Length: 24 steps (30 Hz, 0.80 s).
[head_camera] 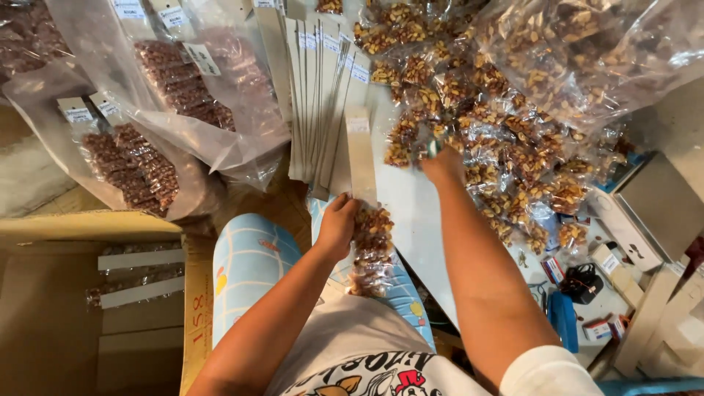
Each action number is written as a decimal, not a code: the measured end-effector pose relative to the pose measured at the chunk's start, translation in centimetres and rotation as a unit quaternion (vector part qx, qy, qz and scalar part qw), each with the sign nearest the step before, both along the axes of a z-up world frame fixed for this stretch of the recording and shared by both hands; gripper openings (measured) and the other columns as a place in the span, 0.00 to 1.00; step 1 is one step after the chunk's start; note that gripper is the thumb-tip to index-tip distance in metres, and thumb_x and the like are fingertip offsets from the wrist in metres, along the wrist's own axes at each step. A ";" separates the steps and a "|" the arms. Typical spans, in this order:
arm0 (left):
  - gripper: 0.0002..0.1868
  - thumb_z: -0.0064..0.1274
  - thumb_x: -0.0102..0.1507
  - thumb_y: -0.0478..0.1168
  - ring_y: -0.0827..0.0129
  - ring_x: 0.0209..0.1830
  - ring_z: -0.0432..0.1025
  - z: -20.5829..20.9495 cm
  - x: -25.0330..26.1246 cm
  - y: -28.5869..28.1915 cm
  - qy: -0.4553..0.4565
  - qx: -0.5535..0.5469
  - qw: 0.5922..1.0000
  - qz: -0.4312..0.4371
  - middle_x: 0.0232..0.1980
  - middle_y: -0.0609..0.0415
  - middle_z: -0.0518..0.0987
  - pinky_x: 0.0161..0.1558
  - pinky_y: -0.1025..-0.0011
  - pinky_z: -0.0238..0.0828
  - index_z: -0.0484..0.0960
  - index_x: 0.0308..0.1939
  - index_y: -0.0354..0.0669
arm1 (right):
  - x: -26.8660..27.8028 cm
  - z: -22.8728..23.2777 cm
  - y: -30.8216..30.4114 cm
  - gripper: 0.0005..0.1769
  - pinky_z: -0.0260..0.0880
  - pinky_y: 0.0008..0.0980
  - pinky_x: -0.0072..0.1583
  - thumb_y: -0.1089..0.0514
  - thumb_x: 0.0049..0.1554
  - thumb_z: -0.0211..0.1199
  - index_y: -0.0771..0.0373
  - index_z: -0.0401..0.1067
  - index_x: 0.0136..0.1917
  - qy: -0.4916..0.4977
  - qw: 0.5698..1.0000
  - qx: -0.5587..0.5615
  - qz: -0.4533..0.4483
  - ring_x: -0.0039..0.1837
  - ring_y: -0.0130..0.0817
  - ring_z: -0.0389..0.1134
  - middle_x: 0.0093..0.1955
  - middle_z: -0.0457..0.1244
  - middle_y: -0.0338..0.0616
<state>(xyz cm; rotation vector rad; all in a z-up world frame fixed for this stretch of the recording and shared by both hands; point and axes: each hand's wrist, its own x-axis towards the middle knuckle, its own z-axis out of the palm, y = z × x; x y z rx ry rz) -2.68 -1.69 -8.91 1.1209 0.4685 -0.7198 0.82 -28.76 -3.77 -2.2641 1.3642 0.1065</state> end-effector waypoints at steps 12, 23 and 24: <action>0.26 0.56 0.64 0.48 0.58 0.62 0.76 9.6 1.4 1.0 -0.245 0.188 0.923 -0.229 0.54 0.48 0.85 0.61 0.55 0.73 0.69 0.66 0.56 | -7.5 14.1 4.5 0.17 0.70 0.33 0.54 0.61 0.42 0.74 0.60 0.79 0.47 -0.240 0.900 0.249 0.264 0.46 0.29 0.67 0.40 0.68 0.39; 0.16 0.54 0.69 0.48 0.75 0.45 0.74 10.9 -0.4 0.3 -0.281 0.017 0.955 -0.090 0.40 0.52 0.84 0.56 0.62 0.74 0.84 0.58 0.46 | -7.1 8.2 8.6 0.15 0.68 0.26 0.48 0.53 0.45 0.83 0.53 0.79 0.42 -0.274 0.916 0.165 0.241 0.43 0.23 0.67 0.38 0.69 0.35; 0.16 0.54 0.69 0.48 0.75 0.45 0.74 10.7 -0.6 0.4 -0.281 0.017 0.955 -0.090 0.40 0.52 0.84 0.56 0.62 0.74 0.84 0.58 0.46 | -7.0 8.6 8.8 0.15 0.68 0.26 0.48 0.53 0.45 0.83 0.53 0.79 0.42 -0.274 0.916 0.166 0.241 0.43 0.23 0.67 0.38 0.69 0.35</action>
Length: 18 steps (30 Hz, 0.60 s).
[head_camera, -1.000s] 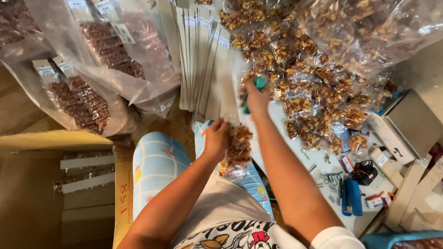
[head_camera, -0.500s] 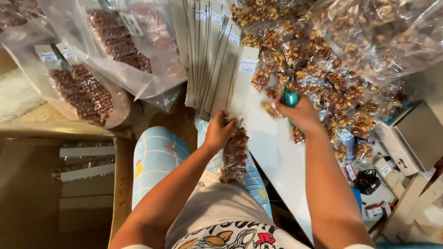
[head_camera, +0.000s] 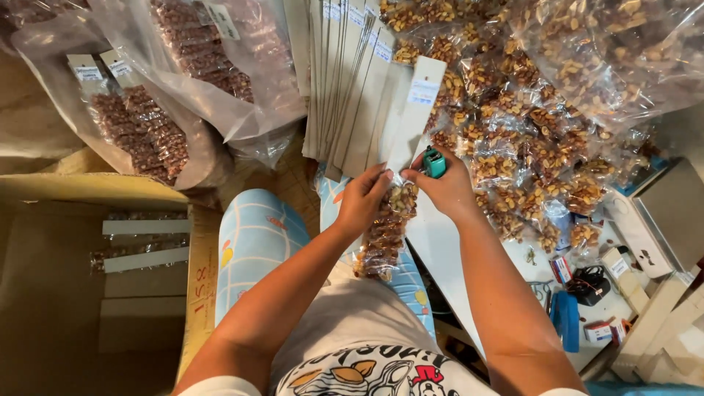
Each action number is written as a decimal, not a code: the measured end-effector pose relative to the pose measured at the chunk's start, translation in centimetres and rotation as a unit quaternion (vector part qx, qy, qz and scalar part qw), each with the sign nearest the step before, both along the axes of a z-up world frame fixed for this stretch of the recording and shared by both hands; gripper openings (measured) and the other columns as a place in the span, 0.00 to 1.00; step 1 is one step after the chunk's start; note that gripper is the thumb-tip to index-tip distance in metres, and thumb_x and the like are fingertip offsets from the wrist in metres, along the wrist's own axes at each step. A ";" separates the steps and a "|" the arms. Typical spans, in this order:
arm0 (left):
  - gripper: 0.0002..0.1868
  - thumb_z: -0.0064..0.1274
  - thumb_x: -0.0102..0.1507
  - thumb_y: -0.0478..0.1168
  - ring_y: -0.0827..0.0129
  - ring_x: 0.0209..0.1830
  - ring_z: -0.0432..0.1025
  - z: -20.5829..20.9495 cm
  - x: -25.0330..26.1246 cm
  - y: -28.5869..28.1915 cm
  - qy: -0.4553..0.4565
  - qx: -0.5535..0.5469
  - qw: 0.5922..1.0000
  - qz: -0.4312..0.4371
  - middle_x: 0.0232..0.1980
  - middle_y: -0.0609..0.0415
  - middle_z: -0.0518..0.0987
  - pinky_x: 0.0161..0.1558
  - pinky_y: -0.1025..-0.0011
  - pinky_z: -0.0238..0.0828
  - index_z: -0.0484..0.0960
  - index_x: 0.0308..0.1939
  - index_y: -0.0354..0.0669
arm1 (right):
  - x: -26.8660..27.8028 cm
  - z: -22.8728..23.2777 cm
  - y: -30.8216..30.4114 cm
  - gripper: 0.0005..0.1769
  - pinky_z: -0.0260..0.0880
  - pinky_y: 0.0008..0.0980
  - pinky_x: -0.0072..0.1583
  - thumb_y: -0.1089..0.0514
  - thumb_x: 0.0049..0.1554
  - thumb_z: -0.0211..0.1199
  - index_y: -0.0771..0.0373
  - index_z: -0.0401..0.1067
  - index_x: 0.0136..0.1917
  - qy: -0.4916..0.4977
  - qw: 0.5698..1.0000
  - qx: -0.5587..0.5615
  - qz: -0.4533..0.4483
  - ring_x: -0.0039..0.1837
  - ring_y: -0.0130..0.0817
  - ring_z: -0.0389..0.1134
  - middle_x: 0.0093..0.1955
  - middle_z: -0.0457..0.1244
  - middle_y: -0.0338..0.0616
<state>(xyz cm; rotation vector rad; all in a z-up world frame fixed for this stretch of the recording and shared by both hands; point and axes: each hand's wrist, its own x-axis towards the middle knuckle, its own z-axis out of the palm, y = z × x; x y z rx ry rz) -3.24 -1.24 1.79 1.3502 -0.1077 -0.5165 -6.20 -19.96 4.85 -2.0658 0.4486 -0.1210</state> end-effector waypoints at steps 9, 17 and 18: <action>0.22 0.42 0.73 0.46 0.50 0.48 0.80 5.9 -1.4 1.4 -0.123 0.086 0.988 -0.035 0.38 0.38 0.85 0.55 0.52 0.72 0.74 0.71 0.54 | 3.4 5.4 5.7 0.16 0.67 0.28 0.37 0.45 0.56 0.60 0.58 0.71 0.36 -0.189 0.868 0.343 -0.306 0.34 0.34 0.70 0.32 0.66 0.42; 0.25 0.43 0.71 0.42 0.49 0.43 0.82 6.2 -1.9 0.8 -0.134 0.118 0.983 -0.038 0.46 0.40 0.86 0.47 0.57 0.79 0.72 0.73 0.61 | 4.6 -4.4 3.0 0.23 0.71 0.36 0.62 0.34 0.57 0.61 0.48 0.76 0.55 -0.219 0.748 0.529 -0.335 0.58 0.28 0.70 0.53 0.71 0.34; 0.25 0.43 0.71 0.42 0.49 0.43 0.82 4.8 -1.5 0.1 -0.135 0.116 0.983 -0.040 0.46 0.40 0.86 0.47 0.57 0.79 0.72 0.73 0.61 | 4.8 -2.2 2.8 0.23 0.71 0.36 0.62 0.34 0.57 0.61 0.48 0.76 0.55 -0.221 0.748 0.528 -0.336 0.58 0.28 0.70 0.53 0.71 0.34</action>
